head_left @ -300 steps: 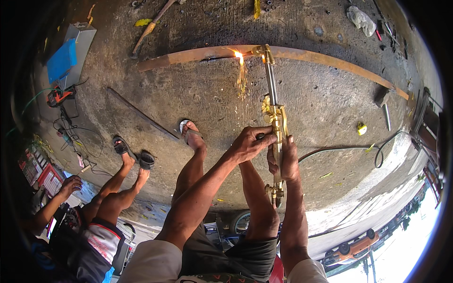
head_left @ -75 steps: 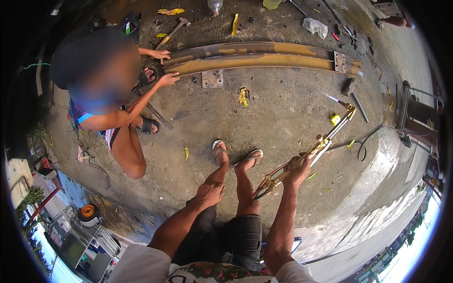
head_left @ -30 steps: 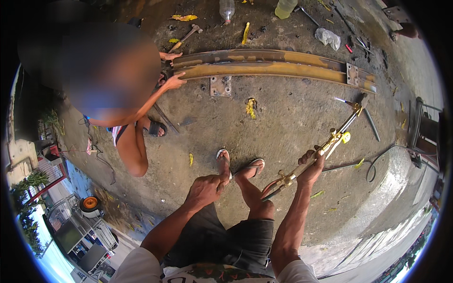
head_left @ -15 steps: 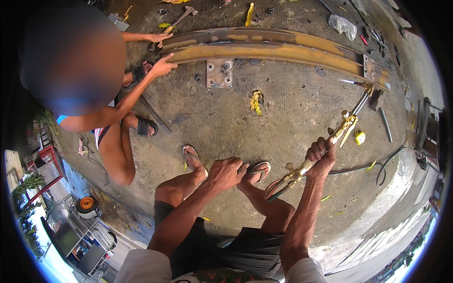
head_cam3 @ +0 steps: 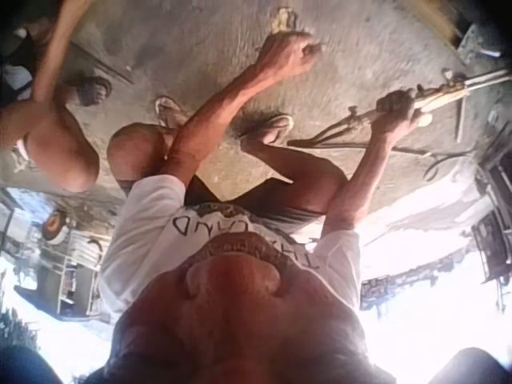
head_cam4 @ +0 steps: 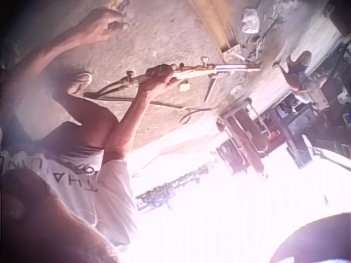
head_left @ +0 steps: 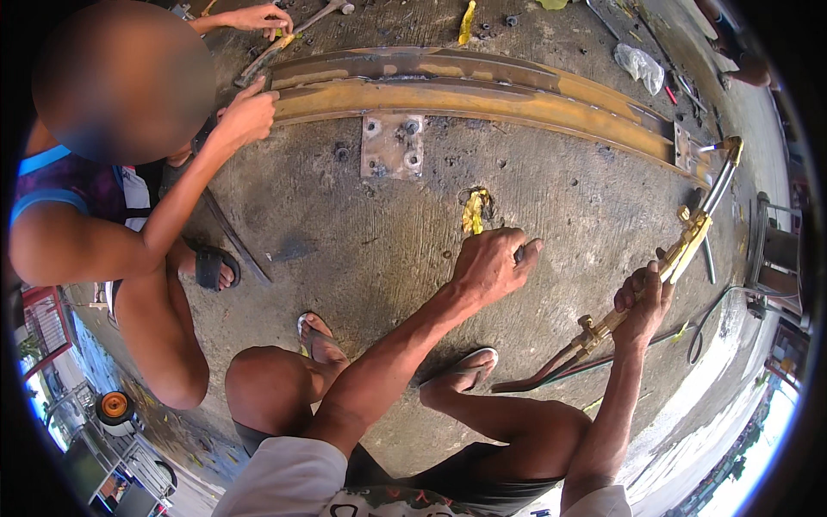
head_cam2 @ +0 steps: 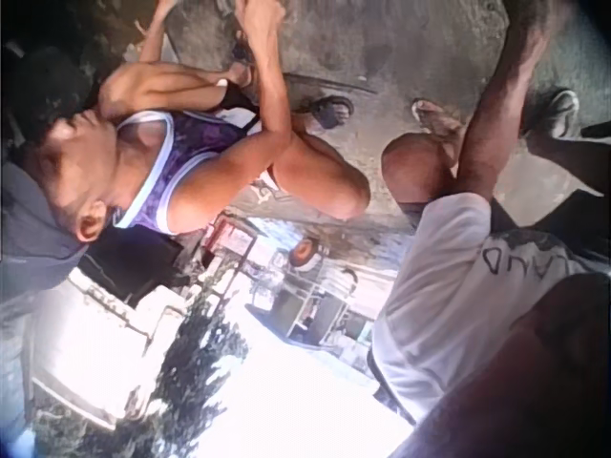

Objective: The person uses a cutting torch to cut a long metal beam on the ground. They repeatedly ignite the torch and move it along the beam to create a cut, while another person assists by holding the beam and using a hammer.

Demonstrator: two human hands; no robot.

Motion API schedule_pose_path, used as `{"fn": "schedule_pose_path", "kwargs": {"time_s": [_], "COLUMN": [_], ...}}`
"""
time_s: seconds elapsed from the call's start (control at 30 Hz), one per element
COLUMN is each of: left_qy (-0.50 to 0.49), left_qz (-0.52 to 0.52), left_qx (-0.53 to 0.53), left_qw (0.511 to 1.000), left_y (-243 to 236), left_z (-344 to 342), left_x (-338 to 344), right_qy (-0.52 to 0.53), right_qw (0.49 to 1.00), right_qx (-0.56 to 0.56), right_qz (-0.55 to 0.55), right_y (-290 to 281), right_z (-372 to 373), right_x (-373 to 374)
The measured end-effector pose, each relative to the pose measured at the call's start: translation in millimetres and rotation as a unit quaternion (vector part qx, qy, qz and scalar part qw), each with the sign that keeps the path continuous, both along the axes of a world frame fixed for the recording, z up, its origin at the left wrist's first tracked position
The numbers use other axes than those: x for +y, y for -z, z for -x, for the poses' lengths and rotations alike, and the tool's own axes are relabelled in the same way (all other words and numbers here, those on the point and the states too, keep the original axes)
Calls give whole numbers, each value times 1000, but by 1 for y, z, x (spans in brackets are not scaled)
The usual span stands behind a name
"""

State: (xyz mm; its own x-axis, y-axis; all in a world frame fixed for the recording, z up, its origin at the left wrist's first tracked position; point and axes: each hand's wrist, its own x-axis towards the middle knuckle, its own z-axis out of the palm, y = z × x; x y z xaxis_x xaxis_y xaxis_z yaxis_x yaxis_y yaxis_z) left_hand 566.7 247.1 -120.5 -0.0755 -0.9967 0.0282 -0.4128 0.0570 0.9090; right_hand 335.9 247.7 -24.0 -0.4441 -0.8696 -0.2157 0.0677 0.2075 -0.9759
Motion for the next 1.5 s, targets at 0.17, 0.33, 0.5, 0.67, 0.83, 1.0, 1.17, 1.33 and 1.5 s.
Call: {"fn": "schedule_pose_path", "kwargs": {"time_s": [0.17, 0.33, 0.5, 0.67, 0.83, 1.0, 1.17, 1.33, 1.5], "left_qy": [58, 123, 124, 118, 95, 123, 22, -8, -61], "left_qz": [77, -6, 47, 19, 4, 169, -129, -177, -167], "left_qx": [116, 191, 188, 163, 118, 33, 434, 536, 592], "left_qw": [989, 974, 973, 979, 988, 977, 892, 825, 786], "left_y": [3, -5, -6, 4, 14, 37, -6, -19, -1], "left_z": [21, 25, 35, 13, -1, -4, -29, -78, -113], "left_x": [-10, -31, -48, -47, -42, -49, -39, -39, -27], "right_qy": [-15, -47, -71, -73, -81, -110, -209, -327, -387], "right_qw": [997, 990, 988, 986, 987, 982, 964, 920, 880], "right_qx": [74, 127, 124, 137, 123, 136, 146, 196, 262], "right_qz": [-17, -49, -63, -61, -59, -76, -77, -92, -83], "right_y": [2, 9, 1, -6, -7, -2, 9, 3, 21], "right_z": [-10, -23, -43, -60, -77, -101, -121, -172, -205], "right_x": [5, 16, 25, 31, 26, 19, 15, 3, -19]}}
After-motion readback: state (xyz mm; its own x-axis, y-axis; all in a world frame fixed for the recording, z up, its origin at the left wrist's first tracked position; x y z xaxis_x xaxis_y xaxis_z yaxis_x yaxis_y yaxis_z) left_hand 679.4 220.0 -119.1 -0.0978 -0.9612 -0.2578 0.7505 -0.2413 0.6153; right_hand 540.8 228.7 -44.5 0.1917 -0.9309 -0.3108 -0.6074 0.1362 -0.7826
